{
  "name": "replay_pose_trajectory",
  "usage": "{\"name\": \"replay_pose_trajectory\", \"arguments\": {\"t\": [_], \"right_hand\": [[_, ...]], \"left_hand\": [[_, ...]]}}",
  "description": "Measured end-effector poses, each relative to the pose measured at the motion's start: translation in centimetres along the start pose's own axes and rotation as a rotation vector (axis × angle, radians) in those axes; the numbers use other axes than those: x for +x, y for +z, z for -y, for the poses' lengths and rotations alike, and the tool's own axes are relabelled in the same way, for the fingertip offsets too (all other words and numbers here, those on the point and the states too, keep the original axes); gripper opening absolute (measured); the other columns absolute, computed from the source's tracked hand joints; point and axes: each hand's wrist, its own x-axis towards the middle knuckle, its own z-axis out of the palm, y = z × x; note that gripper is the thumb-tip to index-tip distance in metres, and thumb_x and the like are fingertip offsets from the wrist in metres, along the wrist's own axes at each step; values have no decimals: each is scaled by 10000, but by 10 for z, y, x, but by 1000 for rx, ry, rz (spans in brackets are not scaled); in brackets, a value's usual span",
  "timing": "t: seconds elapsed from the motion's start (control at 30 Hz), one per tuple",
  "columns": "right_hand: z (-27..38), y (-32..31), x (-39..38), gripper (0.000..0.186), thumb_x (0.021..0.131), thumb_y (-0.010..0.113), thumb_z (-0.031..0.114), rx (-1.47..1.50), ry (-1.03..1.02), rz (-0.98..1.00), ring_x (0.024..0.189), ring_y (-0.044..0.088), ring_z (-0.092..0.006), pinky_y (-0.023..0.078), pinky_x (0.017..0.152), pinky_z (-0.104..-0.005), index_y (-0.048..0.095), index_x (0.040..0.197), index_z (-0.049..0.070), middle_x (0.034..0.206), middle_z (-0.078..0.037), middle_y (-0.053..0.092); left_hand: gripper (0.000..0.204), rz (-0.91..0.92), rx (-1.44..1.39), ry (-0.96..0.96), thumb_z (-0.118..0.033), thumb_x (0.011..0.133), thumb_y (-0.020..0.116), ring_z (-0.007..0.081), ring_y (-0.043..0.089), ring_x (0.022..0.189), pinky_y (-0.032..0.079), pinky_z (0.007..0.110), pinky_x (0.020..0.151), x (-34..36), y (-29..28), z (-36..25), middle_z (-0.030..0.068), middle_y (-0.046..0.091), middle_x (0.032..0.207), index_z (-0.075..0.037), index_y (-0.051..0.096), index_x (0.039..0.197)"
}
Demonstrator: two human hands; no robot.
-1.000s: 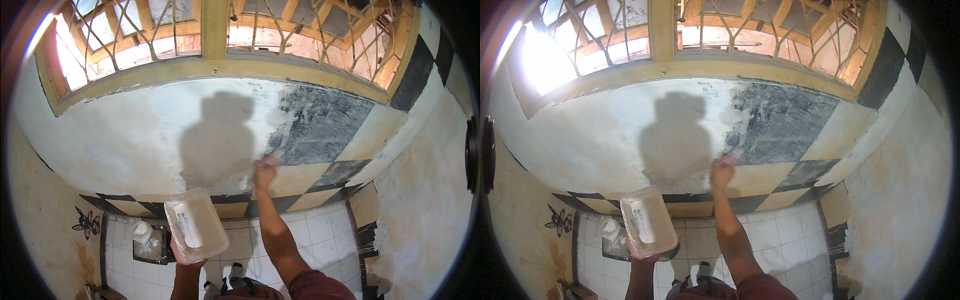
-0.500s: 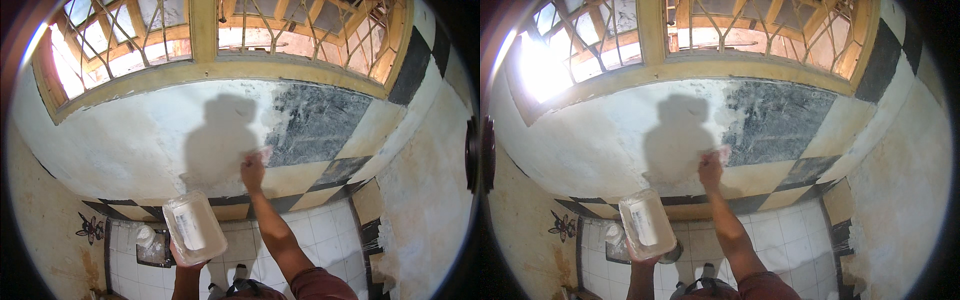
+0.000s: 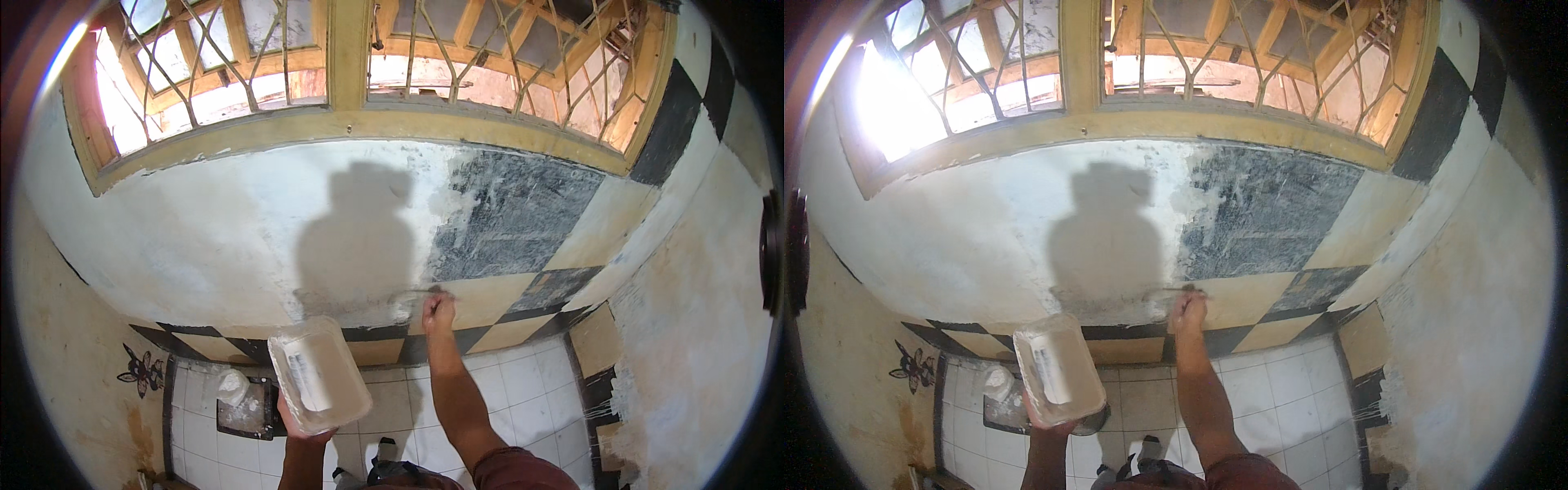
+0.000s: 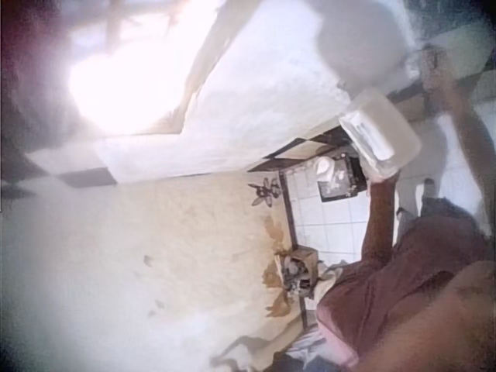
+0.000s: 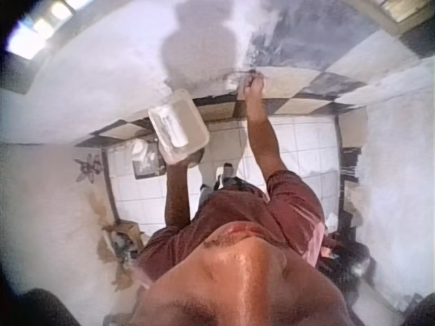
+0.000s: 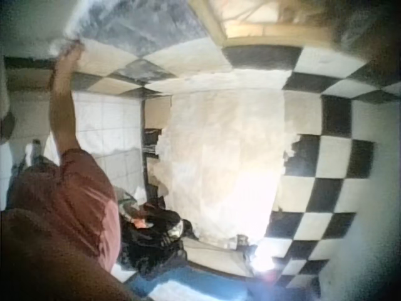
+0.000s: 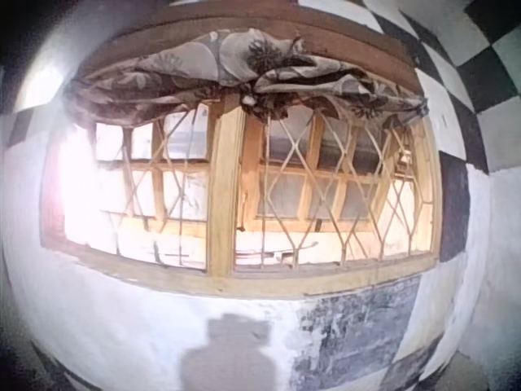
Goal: The person applies white plaster to a tiled wall using a spreader, repeatedly scooping plaster from a container and smoothing it across the wall surface.
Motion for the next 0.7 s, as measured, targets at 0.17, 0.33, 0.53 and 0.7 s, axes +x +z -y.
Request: {"name": "replay_pose_trajectory", "arguments": {"t": [0.17, 0.33, 0.53, 0.7], "right_hand": [[94, 191, -30, 194, 844, 517, -2, 81, -103, 114, 516, 387, -113, 379, 430, -235, 422, 702, 90, 640, -8, 404], [178, 267, -94, 120, 832, 564, -10, 56, -356, 402, 574, 521, -156, 427, 454, -261, 473, 870, 58, 760, -61, 516], [144, 192, -90, 245, 770, 635, 13, -1405, -1567, 140, 716, 628, -291, 512, 614, -400, 535, 989, 58, 856, -130, 611], [74, 29, 6, 311, 847, 535, 88, -2272, -1739, 705, 940, 657, -325, 563, 755, -429, 546, 1159, 89, 1051, -141, 641]], "left_hand": [[482, -188, -687, -199, -400, 995, 402, 279, 642, 1072, 541, 465, 906, 3, -39, -16, 102, 627, 1237, -92, 527, 1344], [461, -8, 51, -41, -405, 991, 419, 264, 641, 1059, 543, 450, 888, 9, -11, -7, 72, 635, 1212, -116, 543, 1327], [481, 18, 133, -7, -427, 991, 414, 253, 641, 1080, 552, 470, 880, 2, 4, -11, 73, 628, 1235, -102, 540, 1322], [489, 14, 11, -80, -434, 998, 406, 269, 630, 1108, 534, 500, 913, 2, 8, -7, 76, 621, 1256, -100, 534, 1332]]}}
